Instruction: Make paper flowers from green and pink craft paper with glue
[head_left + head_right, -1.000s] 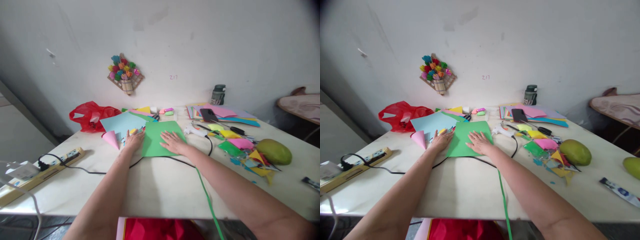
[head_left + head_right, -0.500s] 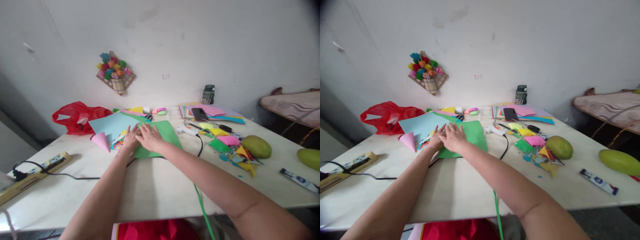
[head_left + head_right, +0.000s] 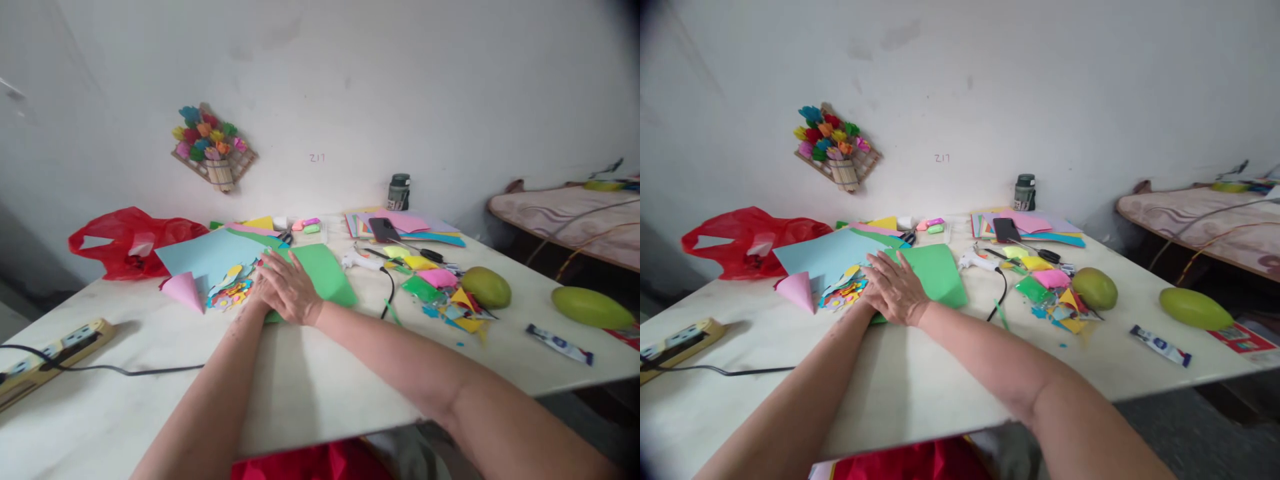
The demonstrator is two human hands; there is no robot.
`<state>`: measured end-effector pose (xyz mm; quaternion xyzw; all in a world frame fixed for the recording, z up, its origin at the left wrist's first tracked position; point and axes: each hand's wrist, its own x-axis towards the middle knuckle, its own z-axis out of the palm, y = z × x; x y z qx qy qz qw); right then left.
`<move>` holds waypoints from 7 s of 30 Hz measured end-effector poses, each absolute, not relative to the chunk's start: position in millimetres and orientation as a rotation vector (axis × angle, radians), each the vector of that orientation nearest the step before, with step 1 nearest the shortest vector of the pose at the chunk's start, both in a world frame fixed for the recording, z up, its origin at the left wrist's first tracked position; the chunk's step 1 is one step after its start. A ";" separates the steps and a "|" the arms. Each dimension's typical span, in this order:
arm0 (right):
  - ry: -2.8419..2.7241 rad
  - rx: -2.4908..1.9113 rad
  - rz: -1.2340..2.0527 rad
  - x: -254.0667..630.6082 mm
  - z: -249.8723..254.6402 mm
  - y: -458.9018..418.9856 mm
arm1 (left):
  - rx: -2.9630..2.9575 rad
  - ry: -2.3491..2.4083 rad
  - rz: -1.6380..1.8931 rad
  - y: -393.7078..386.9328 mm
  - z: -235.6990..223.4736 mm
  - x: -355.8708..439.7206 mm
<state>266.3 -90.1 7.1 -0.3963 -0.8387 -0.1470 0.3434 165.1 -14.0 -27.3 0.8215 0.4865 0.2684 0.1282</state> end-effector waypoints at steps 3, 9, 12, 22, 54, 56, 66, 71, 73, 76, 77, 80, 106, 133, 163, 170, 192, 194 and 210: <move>-2.308 -0.886 -0.464 305.0 7.4 -100.6 | 2.641 1.397 0.514 -6.5 -21.3 158.7; -2.313 -1.041 -0.509 356.0 16.6 -90.0 | 2.843 1.513 0.277 -7.3 -19.1 160.6; -2.194 -1.269 -0.458 363.6 21.8 -72.3 | 2.858 1.538 0.262 -6.5 -21.3 159.8; -2.576 -1.536 0.119 357.3 -4.7 -72.1 | 2.915 1.598 0.414 1.7 -27.3 156.5; -2.669 -1.475 -0.169 357.5 10.9 -81.8 | 2.905 1.399 0.665 -6.9 -14.5 170.8; -2.668 -1.502 -0.201 356.7 11.6 -81.8 | 2.842 1.377 0.670 -9.4 -9.7 168.0; -2.717 -1.513 -0.372 352.9 12.7 -81.4 | 2.775 1.183 0.408 -19.7 5.3 155.6; -2.717 -1.560 -0.318 353.6 14.6 -83.6 | 2.840 1.186 0.411 -19.9 4.5 158.1; -2.710 -1.556 -0.322 355.3 13.5 -83.7 | 2.872 1.212 0.416 -20.9 3.5 159.9; -2.683 -1.570 -0.393 356.8 9.1 -81.5 | 2.873 1.271 0.428 -23.2 2.4 161.9; -2.675 -1.576 -0.416 356.8 7.3 -80.1 | 2.864 1.283 0.434 -24.1 2.2 162.2; -2.636 -1.595 -0.441 356.4 2.9 -75.5 | 2.866 1.249 0.475 -26.4 2.7 161.8; -1.649 -1.526 0.360 385.7 -17.8 -33.7 | 1.958 1.250 0.978 1.1 -8.8 142.1; -2.483 -1.575 -0.428 341.4 -7.2 -64.3 | 2.778 1.287 0.519 -15.5 11.5 143.0; -2.141 -1.689 0.151 322.1 -8.4 -45.1 | 2.569 1.274 0.533 -7.4 -10.9 147.9; -1.997 -1.641 0.367 324.9 -23.0 -38.6 | 2.503 1.184 0.534 -6.7 -7.7 143.2; -2.090 -1.580 0.207 316.0 -19.8 -42.4 | 2.459 1.384 0.382 -2.4 1.1 124.6; -2.123 -1.568 0.164 310.9 -19.8 -42.9 | 2.451 1.384 0.376 -4.0 3.2 124.3; -2.165 -1.654 -0.152 311.6 -21.1 -44.4 | 2.673 1.512 0.453 -19.2 14.5 140.2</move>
